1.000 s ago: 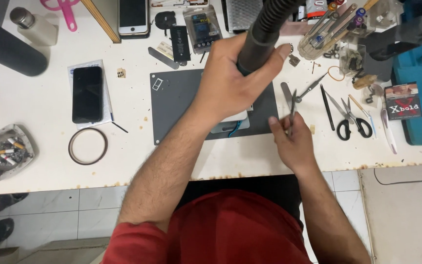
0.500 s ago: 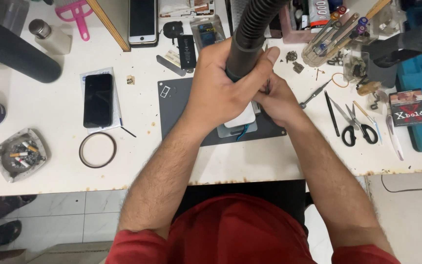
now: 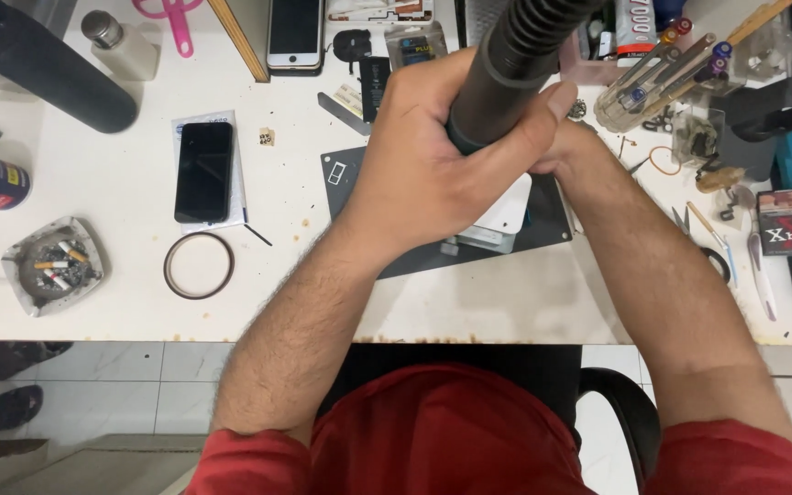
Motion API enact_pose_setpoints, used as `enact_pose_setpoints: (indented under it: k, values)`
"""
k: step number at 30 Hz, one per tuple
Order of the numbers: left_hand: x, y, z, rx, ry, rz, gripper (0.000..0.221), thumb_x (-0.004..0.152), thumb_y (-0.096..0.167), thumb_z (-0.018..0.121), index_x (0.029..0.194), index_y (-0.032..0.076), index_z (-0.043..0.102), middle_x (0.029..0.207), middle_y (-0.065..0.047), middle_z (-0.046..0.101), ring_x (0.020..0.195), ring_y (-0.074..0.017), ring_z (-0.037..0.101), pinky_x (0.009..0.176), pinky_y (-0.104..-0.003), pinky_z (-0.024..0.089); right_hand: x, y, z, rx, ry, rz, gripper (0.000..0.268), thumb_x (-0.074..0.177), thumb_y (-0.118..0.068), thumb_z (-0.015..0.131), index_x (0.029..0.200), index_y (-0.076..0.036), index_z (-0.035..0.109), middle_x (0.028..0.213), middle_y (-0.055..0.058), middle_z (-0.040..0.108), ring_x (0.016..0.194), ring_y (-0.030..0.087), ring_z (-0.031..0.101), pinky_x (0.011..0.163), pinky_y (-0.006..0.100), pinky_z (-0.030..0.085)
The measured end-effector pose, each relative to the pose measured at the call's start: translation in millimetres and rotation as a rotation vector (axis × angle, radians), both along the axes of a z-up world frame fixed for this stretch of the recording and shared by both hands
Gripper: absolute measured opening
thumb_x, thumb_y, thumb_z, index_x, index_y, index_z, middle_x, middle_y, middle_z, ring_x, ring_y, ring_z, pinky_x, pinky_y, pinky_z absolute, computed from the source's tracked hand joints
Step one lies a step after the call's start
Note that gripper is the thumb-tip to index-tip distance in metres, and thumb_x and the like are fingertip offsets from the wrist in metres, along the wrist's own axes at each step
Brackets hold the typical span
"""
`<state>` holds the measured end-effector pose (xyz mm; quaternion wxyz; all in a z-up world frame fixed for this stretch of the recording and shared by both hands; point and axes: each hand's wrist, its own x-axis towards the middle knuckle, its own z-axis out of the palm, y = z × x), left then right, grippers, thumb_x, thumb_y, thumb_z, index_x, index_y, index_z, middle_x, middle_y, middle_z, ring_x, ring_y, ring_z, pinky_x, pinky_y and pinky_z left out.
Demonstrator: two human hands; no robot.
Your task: Removing broken glass from the back of a smartphone using a heat gun and a prying tool.
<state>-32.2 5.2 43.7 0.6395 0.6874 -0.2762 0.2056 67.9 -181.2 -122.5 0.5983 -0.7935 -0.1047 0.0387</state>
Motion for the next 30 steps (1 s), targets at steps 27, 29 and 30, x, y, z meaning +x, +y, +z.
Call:
enact_pose_setpoints:
  k: [27, 29, 30]
  values:
    - [38.9, -26.0, -28.7, -0.085, 0.103, -0.125, 0.032, 0.097, 0.019, 0.064, 0.072, 0.015, 0.043, 0.067, 0.009, 0.037, 0.063, -0.0068, 0.034, 0.059, -0.025, 0.03, -88.4, -69.7, -3.3, -0.675, -0.16, -0.359, 0.019, 0.088, -0.009, 0.058, 0.086, -0.008, 0.039, 0.086, 0.005, 0.074, 0.071, 0.035, 0.065, 0.069, 0.043, 0.048]
    - [38.6, -30.9, -30.0, -0.074, 0.102, -0.119, 0.031, 0.096, 0.019, 0.065, 0.073, 0.015, 0.044, 0.068, 0.009, 0.038, 0.064, -0.0073, 0.035, 0.06, -0.026, 0.031, -102.6, -72.1, -25.2, -0.668, -0.083, -0.375, 0.023, 0.087, -0.015, 0.067, 0.095, -0.006, 0.047, 0.091, 0.005, 0.071, 0.074, 0.03, 0.065, 0.072, 0.041, 0.05]
    - [38.1, -32.8, -30.6, -0.061, 0.098, -0.107, 0.031, 0.095, 0.019, 0.066, 0.073, 0.015, 0.046, 0.069, 0.008, 0.039, 0.065, -0.0077, 0.036, 0.06, -0.026, 0.032, -110.1, -72.3, -36.4, -0.658, -0.01, -0.387, 0.033, 0.087, -0.022, 0.077, 0.104, -0.004, 0.055, 0.096, 0.005, 0.068, 0.078, 0.026, 0.065, 0.074, 0.039, 0.052]
